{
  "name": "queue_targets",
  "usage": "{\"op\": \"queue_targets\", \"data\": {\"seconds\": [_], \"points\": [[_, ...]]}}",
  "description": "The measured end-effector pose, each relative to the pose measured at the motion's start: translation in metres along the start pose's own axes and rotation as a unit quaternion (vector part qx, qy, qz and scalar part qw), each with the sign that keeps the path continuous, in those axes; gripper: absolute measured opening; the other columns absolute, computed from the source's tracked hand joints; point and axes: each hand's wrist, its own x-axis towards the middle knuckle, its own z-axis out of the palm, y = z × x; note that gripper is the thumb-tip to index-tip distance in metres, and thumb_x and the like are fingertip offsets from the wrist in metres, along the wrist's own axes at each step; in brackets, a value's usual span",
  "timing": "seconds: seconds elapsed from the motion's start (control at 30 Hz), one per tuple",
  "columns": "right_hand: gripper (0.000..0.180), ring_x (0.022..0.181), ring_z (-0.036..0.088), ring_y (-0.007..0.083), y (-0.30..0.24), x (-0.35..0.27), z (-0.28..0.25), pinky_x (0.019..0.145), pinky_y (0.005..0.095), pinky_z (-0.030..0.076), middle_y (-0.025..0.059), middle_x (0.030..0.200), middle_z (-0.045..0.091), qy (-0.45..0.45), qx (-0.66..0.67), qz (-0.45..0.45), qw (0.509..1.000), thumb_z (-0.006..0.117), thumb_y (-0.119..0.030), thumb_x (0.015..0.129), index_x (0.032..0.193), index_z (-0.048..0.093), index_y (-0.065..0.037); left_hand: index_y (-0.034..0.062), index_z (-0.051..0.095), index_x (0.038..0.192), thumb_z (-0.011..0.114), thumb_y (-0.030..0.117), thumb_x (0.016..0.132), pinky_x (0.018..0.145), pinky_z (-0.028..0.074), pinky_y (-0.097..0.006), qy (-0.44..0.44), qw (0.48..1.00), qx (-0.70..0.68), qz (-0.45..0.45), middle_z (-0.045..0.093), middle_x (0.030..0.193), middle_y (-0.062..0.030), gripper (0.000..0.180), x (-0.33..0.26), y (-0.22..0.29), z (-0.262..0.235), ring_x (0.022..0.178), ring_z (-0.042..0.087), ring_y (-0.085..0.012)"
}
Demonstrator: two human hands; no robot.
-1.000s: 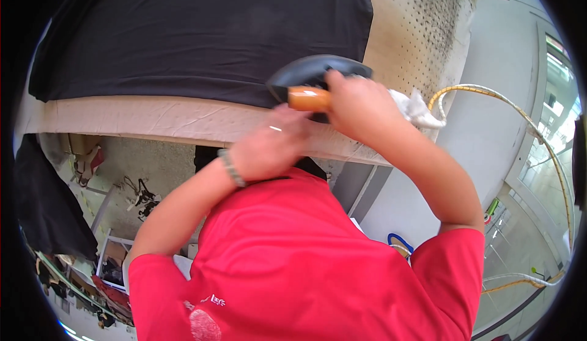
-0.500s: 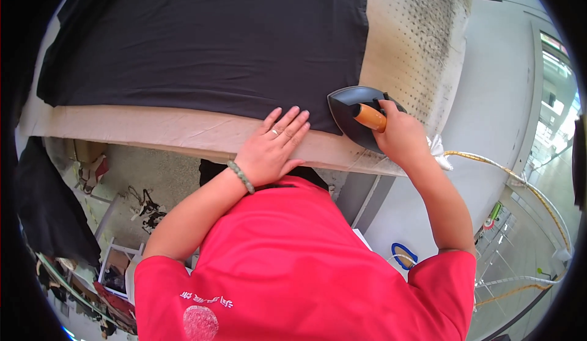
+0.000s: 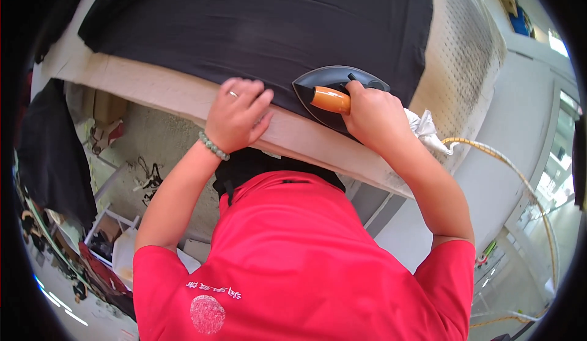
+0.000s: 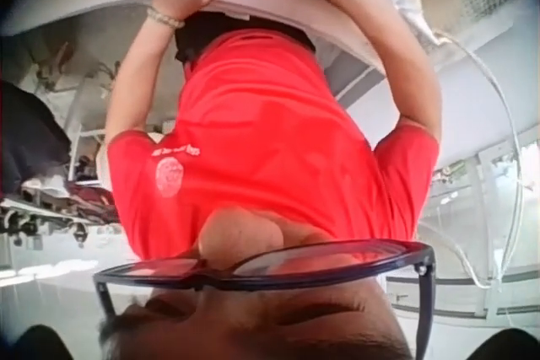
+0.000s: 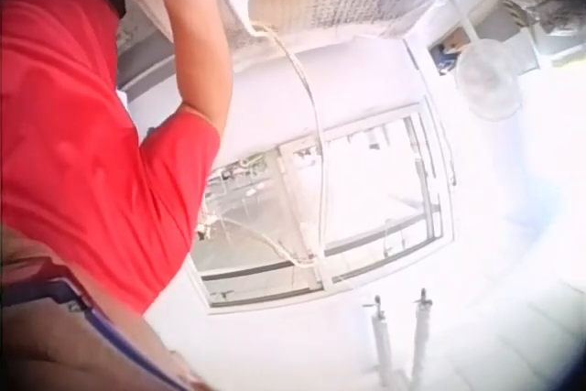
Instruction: The person is ironing black trousers using a steam iron on a professional industrial ironing table.
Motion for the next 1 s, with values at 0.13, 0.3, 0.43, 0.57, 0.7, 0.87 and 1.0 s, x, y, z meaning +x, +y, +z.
{"op": "queue_targets", "data": {"seconds": [0.13,0.3,0.43,0.57,0.7,0.87,1.0], "points": [[0.019,0.075,0.07,0.0384,-0.063,0.045,-0.017,0.07,0.0481,0.056,0.0191,0.079,0.07,0.001,-0.009,-0.029,1.0,0.062,-0.015,0.087,0.098,0.061,0.0,0.0042,0.065,0.107,0.075,0.018,0.078,0.095,0.046,-0.045,-0.031,0.999,-0.02,-0.003,0.062,0.107,-0.0106,0.034,-0.017,-0.05,-0.028,0.099,0.061,-0.0292],[0.018,0.073,0.071,0.0374,-0.145,0.103,-0.038,0.066,0.0469,0.058,0.0186,0.076,0.071,-0.001,-0.021,-0.052,0.998,0.063,-0.015,0.086,0.094,0.059,0.001,0.0036,0.067,0.105,0.075,0.016,0.077,0.087,0.051,-0.043,0.001,1.0,-0.008,0.026,0.063,0.102,-0.0118,0.031,-0.038,-0.123,-0.071,0.091,0.063,-0.0308],[0.023,0.074,0.07,0.0386,-0.214,0.149,-0.051,0.068,0.0487,0.056,0.0199,0.076,0.069,-0.031,-0.024,-0.045,0.998,0.065,-0.016,0.085,0.1,0.061,0.002,0.0019,0.061,0.117,0.078,0.026,0.084,0.068,0.052,-0.032,0.165,0.942,0.002,-0.291,0.065,0.096,-0.0094,0.044,-0.055,-0.21,-0.14,0.077,0.064,-0.0201],[0.025,0.071,0.07,0.0371,-0.271,0.185,-0.065,0.065,0.0466,0.057,0.0188,0.074,0.069,-0.008,-0.011,-0.053,0.999,0.065,-0.016,0.085,0.102,0.059,0.003,-0.0039,0.06,0.109,0.078,0.034,0.089,0.047,0.045,-0.025,0.142,0.745,-0.195,-0.622,0.065,0.067,-0.005,0.046,-0.057,-0.298,-0.196,0.048,0.055,-0.01],[0.021,0.067,0.071,0.0361,-0.307,0.21,-0.077,0.062,0.0446,0.058,0.018,0.073,0.07,0.01,-0.002,-0.072,0.997,0.063,-0.013,0.087,0.098,0.057,0.003,0.0008,0.057,0.078,0.07,0.026,0.096,0.046,0.044,-0.024,0.11,0.716,-0.342,-0.599,0.061,0.06,-0.0039,0.033,-0.064,-0.32,-0.193,0.048,0.054,-0.0074],[0.04,0.07,0.07,0.0369,-0.35,0.245,-0.08,0.065,0.0452,0.057,0.0192,0.072,0.069,-0.024,-0.013,-0.072,0.997,0.07,-0.017,0.083,0.113,0.057,0.005,0.0009,0.059,0.083,0.07,0.021,0.094,0.051,0.044,-0.024,0.065,0.765,-0.258,-0.586,0.064,0.065,-0.0041,0.026,-0.074,-0.323,-0.194,0.053,0.056,-0.0074],[0.048,0.072,0.071,0.0375,-0.367,0.256,-0.083,0.066,0.0444,0.057,0.0203,0.075,0.07,-0.052,-0.009,-0.075,0.996,0.072,-0.016,0.081,0.118,0.053,0.007,0.0025,0.065,0.104,0.075,0.016,0.088,0.059,0.044,-0.025,0.212,0.874,-0.088,-0.428,0.07,0.09,-0.0045,0.023,-0.058,-0.343,-0.23,0.069,0.059,-0.0076]]}}
